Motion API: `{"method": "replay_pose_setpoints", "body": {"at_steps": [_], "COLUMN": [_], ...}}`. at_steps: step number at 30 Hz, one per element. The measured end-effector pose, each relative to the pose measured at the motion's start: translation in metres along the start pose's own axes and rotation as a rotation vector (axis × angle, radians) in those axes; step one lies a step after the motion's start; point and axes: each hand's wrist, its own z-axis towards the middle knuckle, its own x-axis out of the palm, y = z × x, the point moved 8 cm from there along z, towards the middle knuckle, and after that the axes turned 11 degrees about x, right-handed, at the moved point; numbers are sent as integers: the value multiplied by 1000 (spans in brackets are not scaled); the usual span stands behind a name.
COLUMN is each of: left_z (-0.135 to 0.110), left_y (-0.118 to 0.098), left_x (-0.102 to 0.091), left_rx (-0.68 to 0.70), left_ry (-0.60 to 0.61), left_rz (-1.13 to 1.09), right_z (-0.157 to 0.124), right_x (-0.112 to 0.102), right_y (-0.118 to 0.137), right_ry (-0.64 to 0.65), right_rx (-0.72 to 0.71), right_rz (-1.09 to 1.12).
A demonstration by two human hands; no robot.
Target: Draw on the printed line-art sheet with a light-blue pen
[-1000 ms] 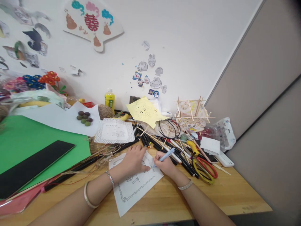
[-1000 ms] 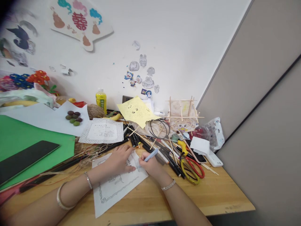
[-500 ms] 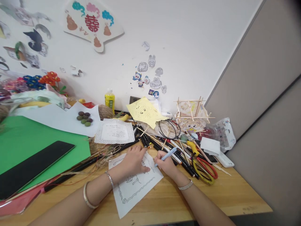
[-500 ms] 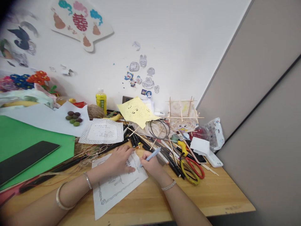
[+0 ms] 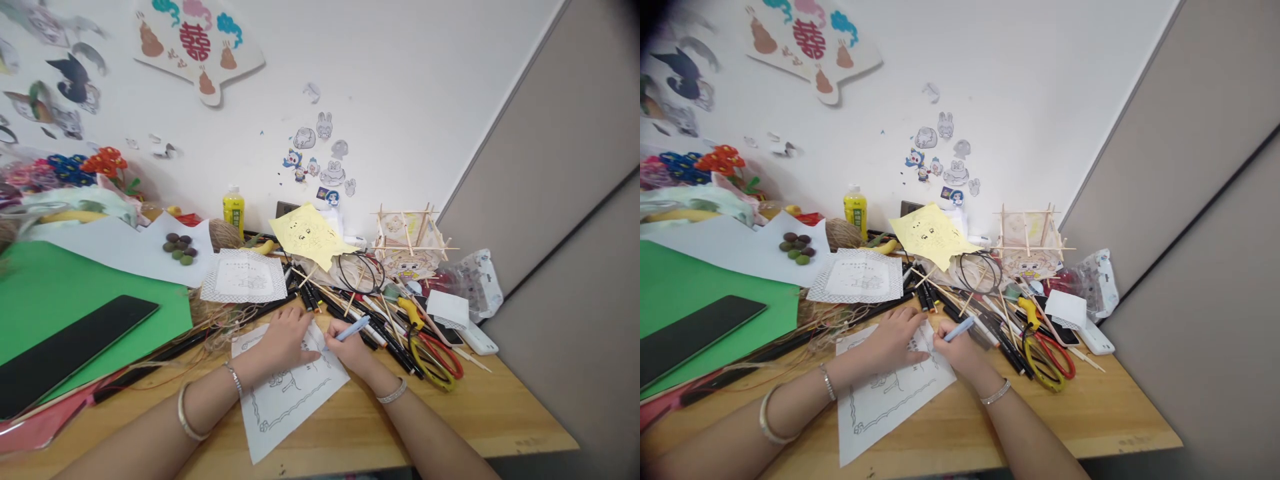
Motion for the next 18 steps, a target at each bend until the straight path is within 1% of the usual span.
{"method": "replay_pose_setpoints", "body": {"at_steps": [10,18], "left_z": [-1,0], "left_y": [-1,-2], "left_x": [-1,-3], "left_rx": [2,-15], "left_ry": [-21,10], "left_rz": [2,-7], "right_z": [1,3], "right_x": [1,1], "right_y": [-1,-5], "right_ry": [12,14], "right_rx": [-18,1], "right_rz": [21,32]}}
